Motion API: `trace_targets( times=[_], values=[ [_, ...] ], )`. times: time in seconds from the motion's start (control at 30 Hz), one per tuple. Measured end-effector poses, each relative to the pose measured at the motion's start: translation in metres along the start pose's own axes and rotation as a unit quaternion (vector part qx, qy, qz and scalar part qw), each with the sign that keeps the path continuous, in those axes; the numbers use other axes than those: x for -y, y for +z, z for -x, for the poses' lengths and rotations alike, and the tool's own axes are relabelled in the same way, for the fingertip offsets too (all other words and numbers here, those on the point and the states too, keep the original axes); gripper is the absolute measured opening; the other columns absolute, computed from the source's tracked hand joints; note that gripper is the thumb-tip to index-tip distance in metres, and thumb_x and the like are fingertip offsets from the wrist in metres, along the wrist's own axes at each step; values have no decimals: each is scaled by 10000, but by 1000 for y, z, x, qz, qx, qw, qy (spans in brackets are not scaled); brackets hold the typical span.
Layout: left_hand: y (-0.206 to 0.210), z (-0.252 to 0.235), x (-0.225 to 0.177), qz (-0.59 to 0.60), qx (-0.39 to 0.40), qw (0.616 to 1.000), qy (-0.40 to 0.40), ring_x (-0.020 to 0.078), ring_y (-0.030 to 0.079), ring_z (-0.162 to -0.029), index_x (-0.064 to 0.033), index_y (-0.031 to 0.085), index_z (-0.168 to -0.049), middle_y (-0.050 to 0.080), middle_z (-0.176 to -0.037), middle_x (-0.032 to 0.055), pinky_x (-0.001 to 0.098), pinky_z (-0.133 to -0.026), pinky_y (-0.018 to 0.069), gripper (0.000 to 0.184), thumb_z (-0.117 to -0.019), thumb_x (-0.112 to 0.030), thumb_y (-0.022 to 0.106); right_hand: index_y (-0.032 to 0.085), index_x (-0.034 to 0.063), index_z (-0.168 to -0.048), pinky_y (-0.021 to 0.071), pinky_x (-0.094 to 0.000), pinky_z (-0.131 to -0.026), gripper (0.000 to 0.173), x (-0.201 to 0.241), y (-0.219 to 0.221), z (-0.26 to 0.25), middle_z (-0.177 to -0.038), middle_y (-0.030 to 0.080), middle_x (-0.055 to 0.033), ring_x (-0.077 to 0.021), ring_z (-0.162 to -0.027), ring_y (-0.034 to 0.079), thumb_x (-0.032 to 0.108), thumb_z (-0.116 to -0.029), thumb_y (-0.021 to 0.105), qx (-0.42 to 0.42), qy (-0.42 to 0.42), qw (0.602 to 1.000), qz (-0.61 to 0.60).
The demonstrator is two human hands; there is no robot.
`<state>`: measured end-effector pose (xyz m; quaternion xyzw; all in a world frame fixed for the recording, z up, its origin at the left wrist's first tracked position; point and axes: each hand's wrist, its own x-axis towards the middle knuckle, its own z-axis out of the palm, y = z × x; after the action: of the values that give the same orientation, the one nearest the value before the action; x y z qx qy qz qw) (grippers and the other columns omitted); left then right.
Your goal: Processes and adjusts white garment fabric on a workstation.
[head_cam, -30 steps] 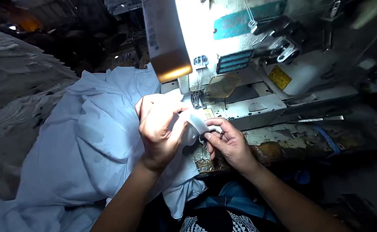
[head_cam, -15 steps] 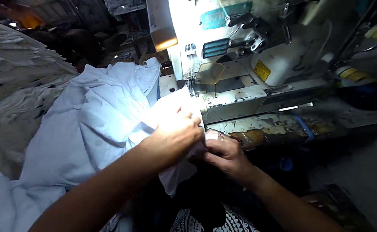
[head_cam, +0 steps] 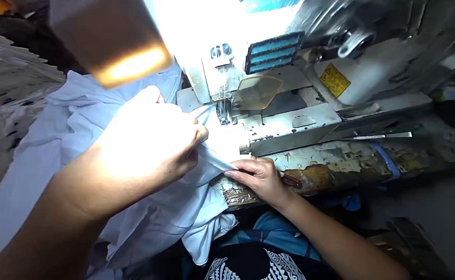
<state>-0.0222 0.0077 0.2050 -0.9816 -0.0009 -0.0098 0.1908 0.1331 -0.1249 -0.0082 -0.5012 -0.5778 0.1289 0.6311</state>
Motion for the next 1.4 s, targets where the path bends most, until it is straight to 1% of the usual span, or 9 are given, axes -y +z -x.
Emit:
trace_targets(
  times=[0.13,0.33,0.47,0.63,0.73,0.87,1.0,1.1,1.4],
  values=[
    [-2,1,6,1,-29,1000,0,225,573,-612,-147,634,-723,562,-620,25,477,-693,371,205,-856,-303,615,792,16,-943,570,-162,-755,146,-3,-3,-4,-867,770,-37,2,-779,698,142,-935,720,4,-15,1000,12],
    [-7,4,3,19,-57,998,5,203,516,-599,-172,568,-675,489,-589,-8,459,-702,333,250,-884,-307,547,800,37,-930,553,-165,-738,142,-3,-3,-9,-859,773,-33,1,-771,692,160,-928,729,-3,-47,998,43],
    [-5,6,-4,33,-84,996,11,171,505,-602,-175,592,-679,494,-595,-23,453,-717,337,289,-923,-319,536,800,38,-944,561,-179,-763,139,-4,-4,-10,-865,775,-39,-14,-801,704,153,-938,722,-1,-59,997,40],
    [-6,4,-2,30,-63,998,-3,198,551,-606,-176,597,-693,516,-600,-5,477,-731,368,224,-869,-314,594,802,43,-943,552,-168,-729,158,-5,-3,-10,-847,772,-39,-6,-765,696,176,-943,717,-5,-60,997,50],
    [-7,6,-11,55,-76,996,8,154,499,-580,-185,578,-659,489,-585,-29,450,-731,345,268,-903,-295,562,801,44,-951,562,-172,-775,143,-6,-4,-11,-872,778,-40,-8,-821,713,149,-945,703,-7,-69,997,41],
    [-3,4,-2,42,-59,997,-3,176,542,-574,-186,598,-684,509,-585,-22,487,-728,379,239,-853,-350,639,798,43,-936,549,-170,-719,170,-7,-4,-9,-841,768,-41,-7,-754,691,190,-953,712,-5,-62,997,51],
    [-3,7,-13,61,-88,994,4,149,508,-604,-193,610,-691,492,-604,-41,440,-738,359,279,-912,-361,587,801,49,-944,557,-182,-770,162,-7,-5,-11,-872,777,-47,-18,-814,710,172,-954,696,-10,-73,996,48],
    [1,6,-3,51,-96,994,4,184,513,-582,-155,574,-691,481,-585,-5,461,-742,362,295,-914,-343,614,797,41,-931,549,-165,-726,172,-7,-5,-10,-844,769,-49,-10,-769,695,185,-954,706,-9,-68,996,50],
    [-3,9,-7,42,-101,994,0,178,493,-595,-165,572,-698,466,-607,-12,453,-741,345,329,-949,-377,566,795,42,-930,546,-157,-740,168,-8,-5,-11,-846,768,-42,3,-775,689,188,-950,715,-10,-71,997,41]
  ],
)
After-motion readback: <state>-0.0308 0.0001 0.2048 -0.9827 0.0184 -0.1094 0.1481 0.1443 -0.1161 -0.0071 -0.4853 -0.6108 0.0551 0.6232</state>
